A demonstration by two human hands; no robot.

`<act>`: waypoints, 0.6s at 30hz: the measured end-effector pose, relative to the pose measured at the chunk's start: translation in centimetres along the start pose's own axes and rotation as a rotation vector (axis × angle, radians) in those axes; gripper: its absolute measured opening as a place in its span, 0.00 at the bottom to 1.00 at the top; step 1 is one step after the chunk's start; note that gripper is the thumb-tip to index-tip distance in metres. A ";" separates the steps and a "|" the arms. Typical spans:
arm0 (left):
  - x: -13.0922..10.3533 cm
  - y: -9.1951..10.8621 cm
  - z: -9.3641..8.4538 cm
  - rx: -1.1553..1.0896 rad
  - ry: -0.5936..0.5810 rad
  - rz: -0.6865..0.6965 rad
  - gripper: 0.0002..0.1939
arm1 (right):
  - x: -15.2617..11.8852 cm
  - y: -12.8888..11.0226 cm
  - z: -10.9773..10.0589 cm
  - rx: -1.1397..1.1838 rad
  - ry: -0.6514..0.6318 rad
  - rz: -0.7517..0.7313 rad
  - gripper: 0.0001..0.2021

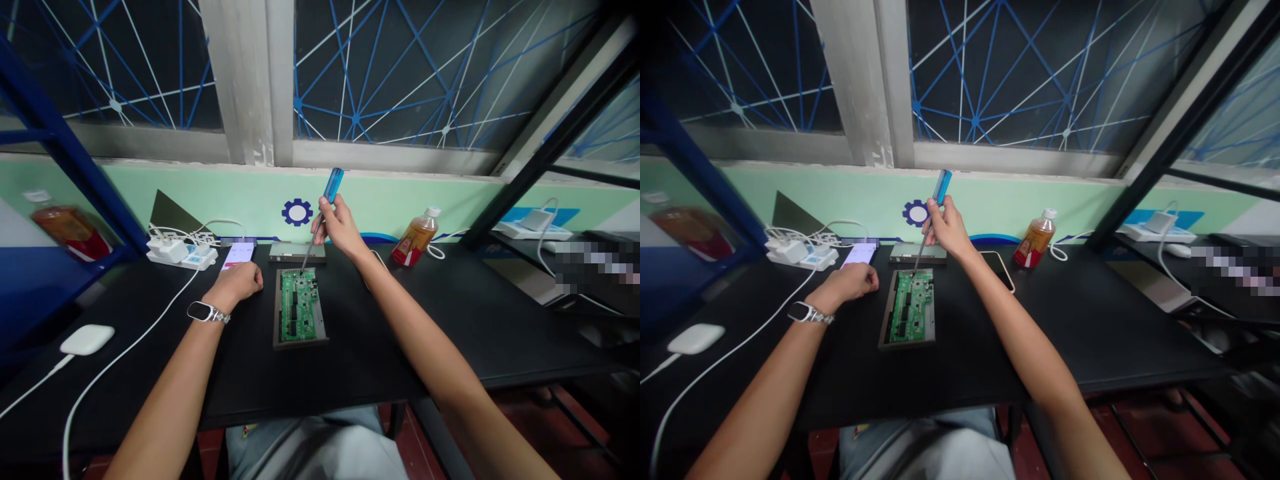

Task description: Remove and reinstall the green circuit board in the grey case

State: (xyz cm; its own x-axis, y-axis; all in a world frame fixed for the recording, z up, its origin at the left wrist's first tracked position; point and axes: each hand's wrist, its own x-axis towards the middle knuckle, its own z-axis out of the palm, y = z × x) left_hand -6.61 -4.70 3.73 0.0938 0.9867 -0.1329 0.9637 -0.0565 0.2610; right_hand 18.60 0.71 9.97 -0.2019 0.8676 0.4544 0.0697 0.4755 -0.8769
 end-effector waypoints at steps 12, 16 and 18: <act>0.5 -0.8 0.2 -0.059 0.038 0.081 0.06 | 0.0 0.3 0.1 -0.004 -0.014 0.004 0.26; 0.5 -0.8 0.3 -0.043 0.021 0.058 0.07 | -0.1 0.2 0.2 -0.011 -0.019 -0.004 0.26; 0.6 -0.8 0.3 -0.055 0.043 0.081 0.05 | -0.2 0.2 0.2 -0.008 -0.023 -0.014 0.26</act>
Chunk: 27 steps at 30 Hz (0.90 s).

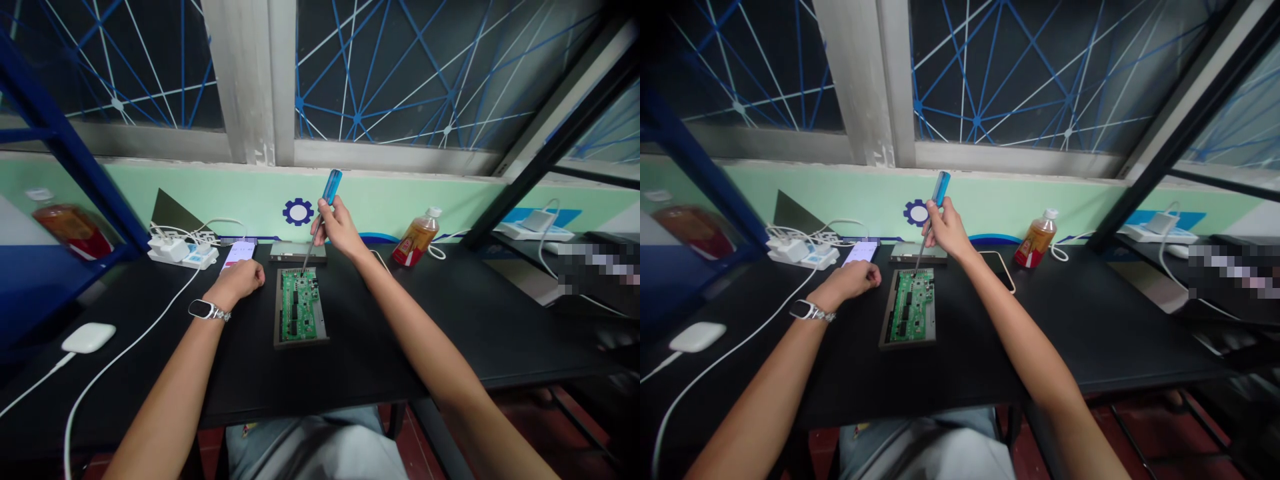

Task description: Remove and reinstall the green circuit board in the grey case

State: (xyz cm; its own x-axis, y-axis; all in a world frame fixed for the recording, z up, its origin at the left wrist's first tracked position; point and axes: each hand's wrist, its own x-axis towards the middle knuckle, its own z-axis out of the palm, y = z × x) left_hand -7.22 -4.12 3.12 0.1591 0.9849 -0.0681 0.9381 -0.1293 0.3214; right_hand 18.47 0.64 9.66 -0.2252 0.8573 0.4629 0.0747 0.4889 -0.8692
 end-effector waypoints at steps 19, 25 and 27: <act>1.0 5.4 3.1 -1.716 -0.116 -0.136 0.05 | 0.4 0.6 0.0 0.045 0.210 -0.044 0.27; 1.2 5.8 3.3 -1.887 -0.133 -0.262 0.06 | 0.3 0.5 0.0 0.032 0.222 -0.052 0.26; 1.1 6.0 3.3 -1.916 -0.126 -0.270 0.06 | 0.3 0.5 0.0 0.035 0.224 -0.054 0.26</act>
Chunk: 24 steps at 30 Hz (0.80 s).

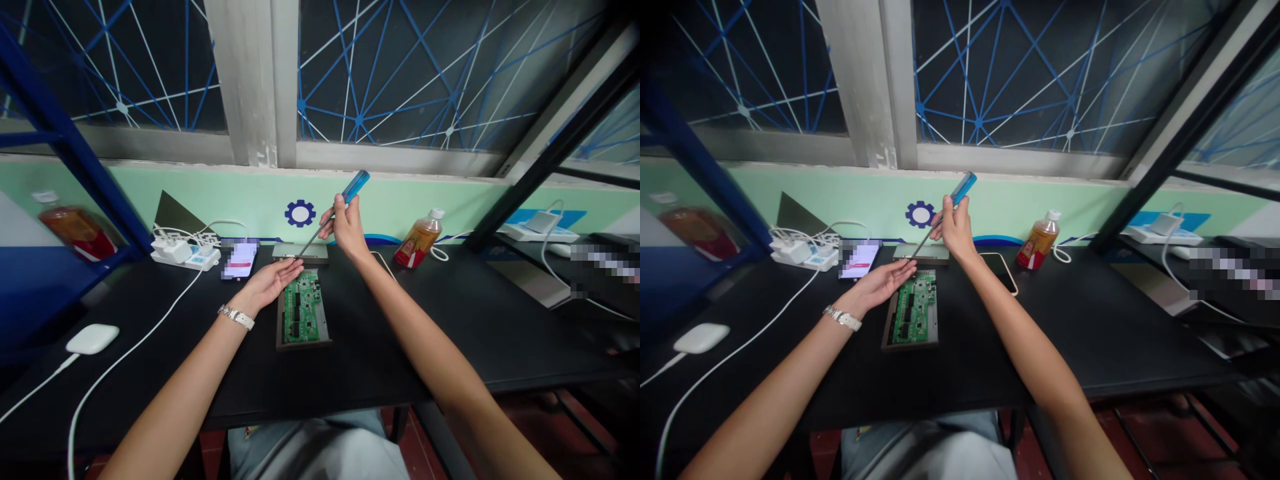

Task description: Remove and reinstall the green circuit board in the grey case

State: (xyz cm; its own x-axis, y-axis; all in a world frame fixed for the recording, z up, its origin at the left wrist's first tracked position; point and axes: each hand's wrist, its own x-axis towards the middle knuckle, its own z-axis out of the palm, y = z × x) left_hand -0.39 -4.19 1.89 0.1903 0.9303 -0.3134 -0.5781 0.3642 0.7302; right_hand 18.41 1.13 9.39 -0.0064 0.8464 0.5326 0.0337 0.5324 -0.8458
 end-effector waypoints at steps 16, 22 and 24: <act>-0.3 0.0 0.3 -0.129 0.004 -0.002 0.07 | 0.0 -0.3 0.0 0.052 0.004 -0.027 0.26; 0.1 -0.2 -0.3 0.040 -0.062 0.162 0.04 | 0.3 -0.3 -0.2 0.079 -0.003 -0.058 0.25; 0.4 -0.2 -0.8 0.220 -0.131 0.238 0.05 | 0.4 -0.3 -0.3 0.076 -0.003 -0.063 0.25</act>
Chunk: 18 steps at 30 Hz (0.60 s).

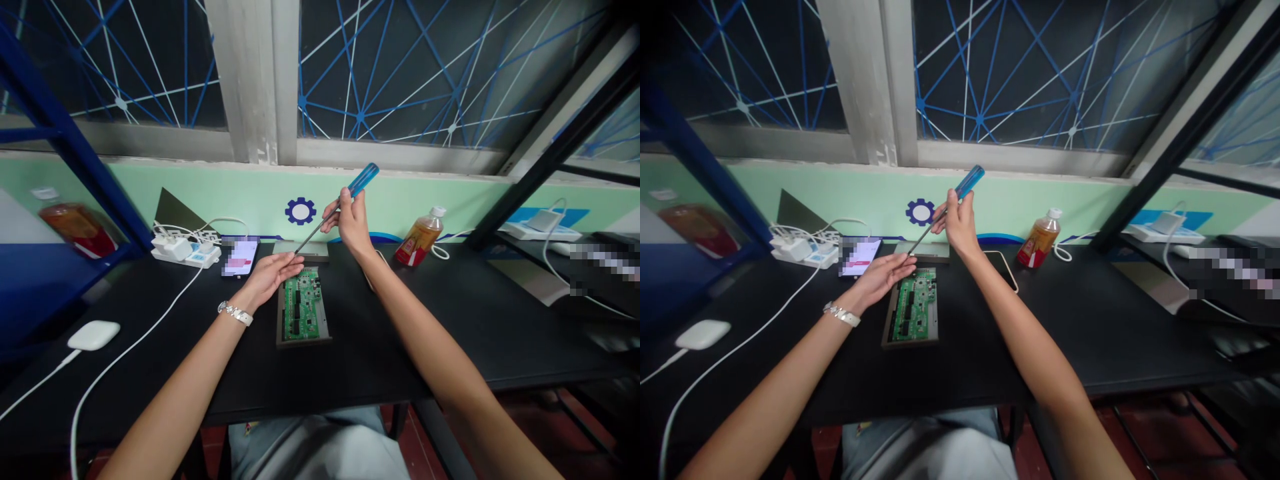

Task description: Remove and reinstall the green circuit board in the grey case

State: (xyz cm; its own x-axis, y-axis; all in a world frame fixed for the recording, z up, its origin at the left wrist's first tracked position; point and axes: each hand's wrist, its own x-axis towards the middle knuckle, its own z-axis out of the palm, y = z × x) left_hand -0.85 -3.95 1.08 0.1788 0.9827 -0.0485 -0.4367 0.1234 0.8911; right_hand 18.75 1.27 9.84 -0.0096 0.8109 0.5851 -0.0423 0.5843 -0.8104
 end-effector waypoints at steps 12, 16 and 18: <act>0.3 0.8 -2.3 1.143 -0.132 0.675 0.07 | -1.7 0.1 1.9 -0.207 -0.154 0.034 0.22; 1.0 0.2 -3.2 1.235 -0.115 0.683 0.05 | -2.5 -0.2 3.4 -0.261 -0.248 0.000 0.18; 1.1 0.1 -3.4 1.258 -0.103 0.677 0.05 | -2.7 -0.3 4.0 -0.292 -0.285 -0.013 0.17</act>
State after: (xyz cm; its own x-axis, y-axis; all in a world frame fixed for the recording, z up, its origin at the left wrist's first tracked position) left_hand -3.66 -2.35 -0.44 0.3412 0.7807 0.5236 0.5852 -0.6123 0.5316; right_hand 14.74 -1.19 8.62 -0.2894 0.7860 0.5464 0.2406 0.6122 -0.7532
